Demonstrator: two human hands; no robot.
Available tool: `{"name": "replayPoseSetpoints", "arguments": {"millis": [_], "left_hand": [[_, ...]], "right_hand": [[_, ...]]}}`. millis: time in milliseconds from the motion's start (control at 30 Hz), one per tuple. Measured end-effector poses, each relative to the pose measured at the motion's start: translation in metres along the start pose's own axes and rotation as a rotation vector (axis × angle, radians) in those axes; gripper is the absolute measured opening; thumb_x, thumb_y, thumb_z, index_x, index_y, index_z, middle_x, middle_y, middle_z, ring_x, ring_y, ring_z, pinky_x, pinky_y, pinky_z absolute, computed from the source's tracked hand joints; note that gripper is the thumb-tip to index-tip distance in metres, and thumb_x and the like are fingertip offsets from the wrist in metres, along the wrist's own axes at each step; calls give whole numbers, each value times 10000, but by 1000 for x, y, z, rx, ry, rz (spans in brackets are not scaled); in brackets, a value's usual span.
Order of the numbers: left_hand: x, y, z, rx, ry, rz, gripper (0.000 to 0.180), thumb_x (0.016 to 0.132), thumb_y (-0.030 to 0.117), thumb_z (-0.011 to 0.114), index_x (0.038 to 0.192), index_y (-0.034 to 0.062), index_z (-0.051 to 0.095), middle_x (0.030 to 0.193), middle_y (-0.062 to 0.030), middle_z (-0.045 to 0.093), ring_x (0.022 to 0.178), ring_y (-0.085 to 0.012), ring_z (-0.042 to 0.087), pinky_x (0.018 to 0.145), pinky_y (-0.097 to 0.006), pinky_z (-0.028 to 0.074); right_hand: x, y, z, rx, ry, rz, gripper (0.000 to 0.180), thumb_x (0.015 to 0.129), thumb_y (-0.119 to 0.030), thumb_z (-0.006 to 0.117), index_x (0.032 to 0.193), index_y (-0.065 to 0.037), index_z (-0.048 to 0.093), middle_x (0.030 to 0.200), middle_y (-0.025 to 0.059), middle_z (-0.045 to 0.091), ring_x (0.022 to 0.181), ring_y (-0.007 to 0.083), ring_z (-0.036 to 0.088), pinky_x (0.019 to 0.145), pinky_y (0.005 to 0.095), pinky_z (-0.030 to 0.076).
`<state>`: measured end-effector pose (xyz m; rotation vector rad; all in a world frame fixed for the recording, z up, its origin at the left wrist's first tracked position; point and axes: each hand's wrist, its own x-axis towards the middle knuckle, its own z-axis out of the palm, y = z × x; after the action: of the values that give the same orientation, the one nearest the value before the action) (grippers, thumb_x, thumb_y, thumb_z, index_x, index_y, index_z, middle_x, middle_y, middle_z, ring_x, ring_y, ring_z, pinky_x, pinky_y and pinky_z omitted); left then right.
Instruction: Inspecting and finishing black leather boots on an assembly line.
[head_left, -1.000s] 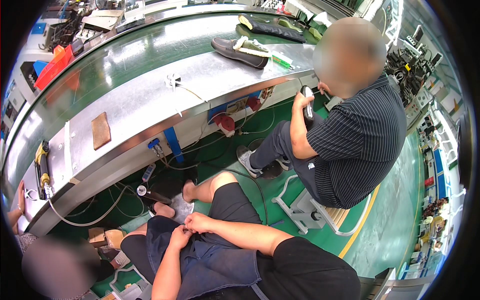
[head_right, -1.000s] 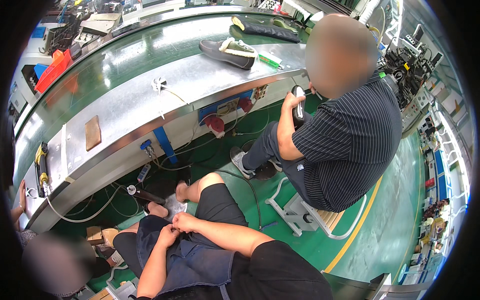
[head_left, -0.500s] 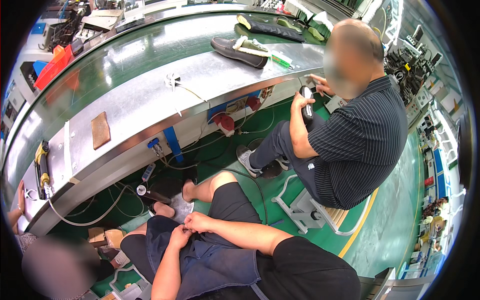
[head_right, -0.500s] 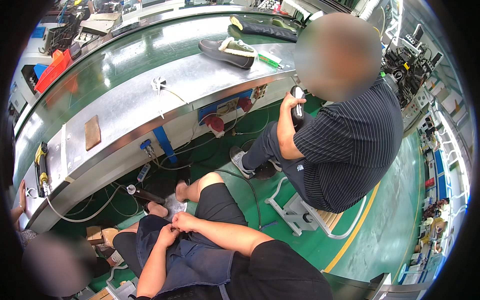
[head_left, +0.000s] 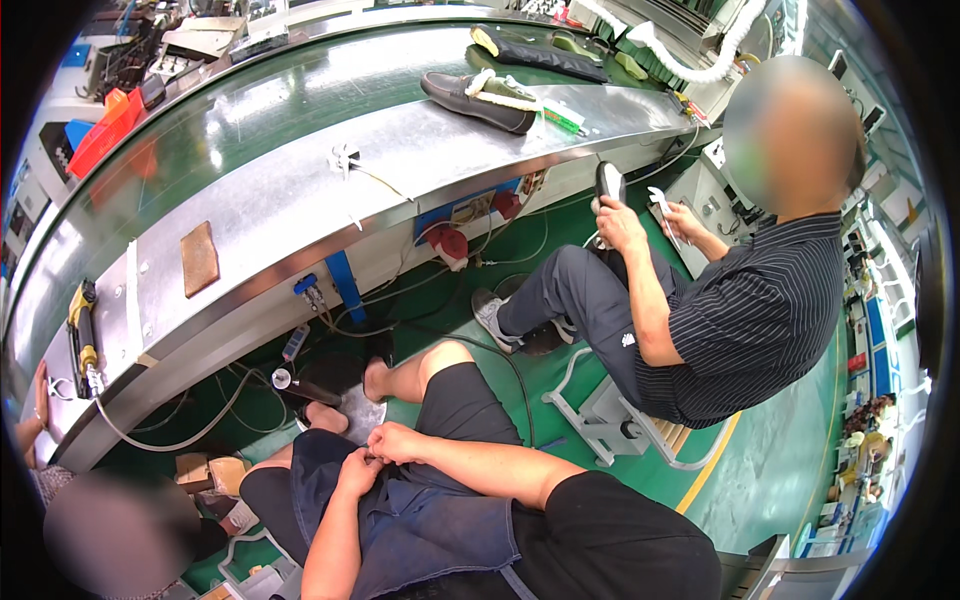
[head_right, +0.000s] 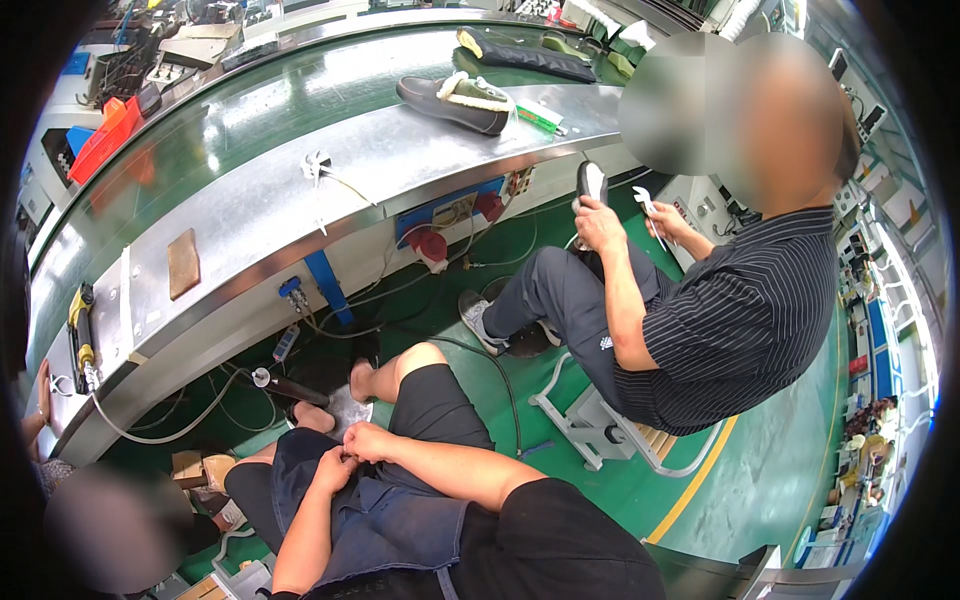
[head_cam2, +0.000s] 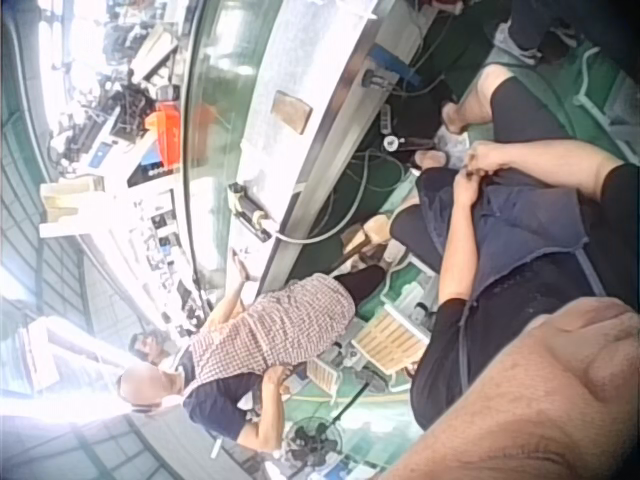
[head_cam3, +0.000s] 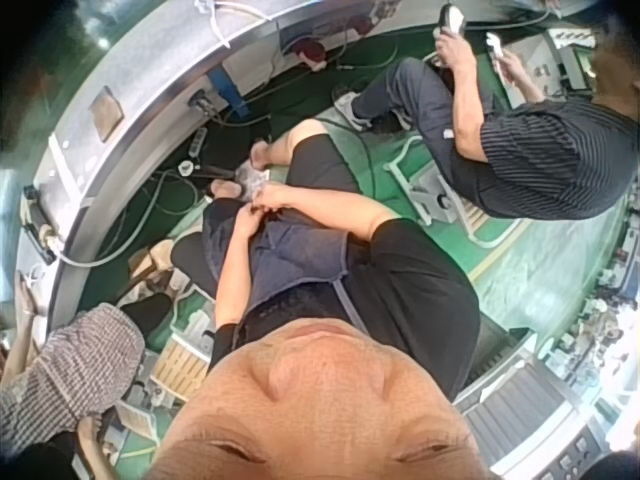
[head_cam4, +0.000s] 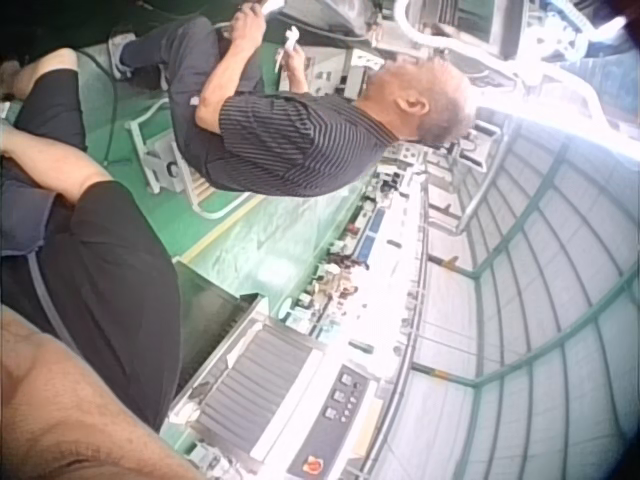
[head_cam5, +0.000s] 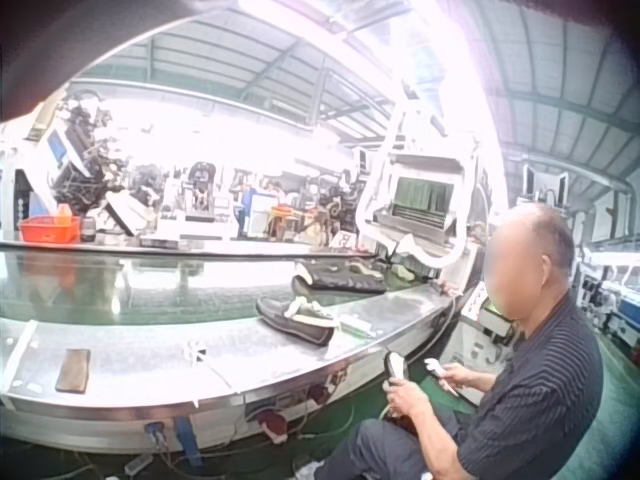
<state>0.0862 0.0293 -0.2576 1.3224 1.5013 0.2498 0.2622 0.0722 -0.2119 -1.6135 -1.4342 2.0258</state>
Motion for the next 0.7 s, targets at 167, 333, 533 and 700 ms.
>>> {"name": "replayPoseSetpoints", "arguments": {"millis": [167,333,533,700], "left_hand": [[0,0,-1,12,-16,-47,326,850,236,757,1054,-11,701,987,-170,749,954,-273,726,857,-378,538],[0,2,-2,40,-19,-62,329,853,239,756,1056,-14,700,994,-172,748,964,-283,723,857,-385,539],[-2,7,-2,38,-25,-62,333,856,245,755,1057,-14,699,1005,-176,747,962,-296,722,856,-385,539],[4,-9,0,33,-22,-72,334,862,239,746,1072,-14,692,1011,-176,749,964,-293,725,858,-384,541]], "right_hand": [[0,-2,0,-16,-2,-2,237,904,-147,637,1093,-10,680,849,60,690,671,127,632,519,303,502],[-2,-2,-1,4,-11,-4,232,907,-141,628,1090,-7,677,845,55,685,669,127,626,526,302,500],[-5,-5,-2,8,1,6,233,910,-134,617,1095,-5,676,853,57,687,680,126,631,528,303,502],[-5,-8,1,10,-11,0,236,909,-128,608,1099,-3,672,853,58,688,681,122,632,521,295,497]]}}
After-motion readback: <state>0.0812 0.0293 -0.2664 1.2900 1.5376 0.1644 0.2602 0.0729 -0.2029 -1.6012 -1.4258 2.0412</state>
